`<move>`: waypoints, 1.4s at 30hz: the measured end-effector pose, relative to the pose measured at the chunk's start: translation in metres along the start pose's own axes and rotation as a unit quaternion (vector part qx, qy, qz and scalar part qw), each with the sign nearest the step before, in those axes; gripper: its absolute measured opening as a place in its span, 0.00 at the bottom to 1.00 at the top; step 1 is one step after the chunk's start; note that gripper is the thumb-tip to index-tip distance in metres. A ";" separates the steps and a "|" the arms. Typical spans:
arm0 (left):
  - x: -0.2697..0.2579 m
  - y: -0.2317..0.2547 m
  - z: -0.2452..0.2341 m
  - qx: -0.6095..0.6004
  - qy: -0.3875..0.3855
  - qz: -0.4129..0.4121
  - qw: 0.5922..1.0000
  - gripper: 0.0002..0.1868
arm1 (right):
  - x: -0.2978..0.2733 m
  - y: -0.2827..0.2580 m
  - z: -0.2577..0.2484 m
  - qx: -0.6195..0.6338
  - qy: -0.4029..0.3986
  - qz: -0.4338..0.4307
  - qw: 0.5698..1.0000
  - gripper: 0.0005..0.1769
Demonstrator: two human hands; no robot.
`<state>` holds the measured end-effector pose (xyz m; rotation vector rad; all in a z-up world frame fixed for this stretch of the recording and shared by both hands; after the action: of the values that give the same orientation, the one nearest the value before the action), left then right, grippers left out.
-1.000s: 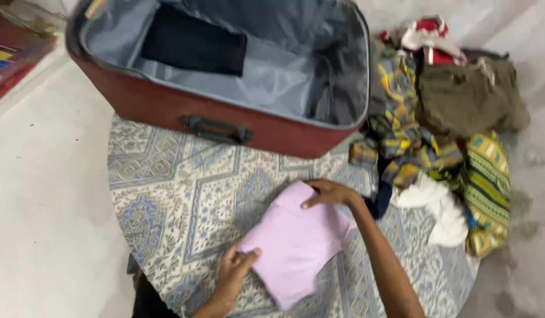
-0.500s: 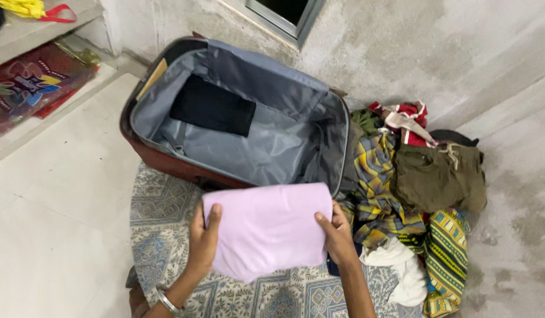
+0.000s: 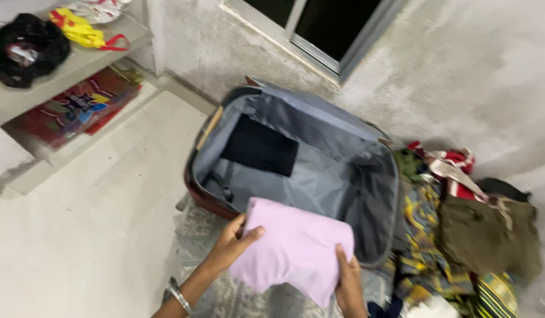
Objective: The person folds a shirt and a pair of pants on a patterned surface and places them into an open suitcase.
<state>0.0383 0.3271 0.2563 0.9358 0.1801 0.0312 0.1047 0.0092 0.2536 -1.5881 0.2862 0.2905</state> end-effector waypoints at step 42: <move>0.306 -0.106 -0.250 0.458 0.131 0.204 0.855 0.45 | 0.308 0.161 0.189 -0.124 -0.019 0.064 0.990 0.21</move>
<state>0.2919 0.4955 -0.0171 1.9201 0.2522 0.5070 0.3330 0.1906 -0.0132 -1.8111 0.3337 0.4691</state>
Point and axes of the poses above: each hand's wrist, its own x-axis towards the middle knuckle, its own z-axis out of the palm, y = z × x, the point moved 2 cm from there along x, towards the middle knuckle, and after that the axes turned 11 degrees about -x, right-handed, at the moved point
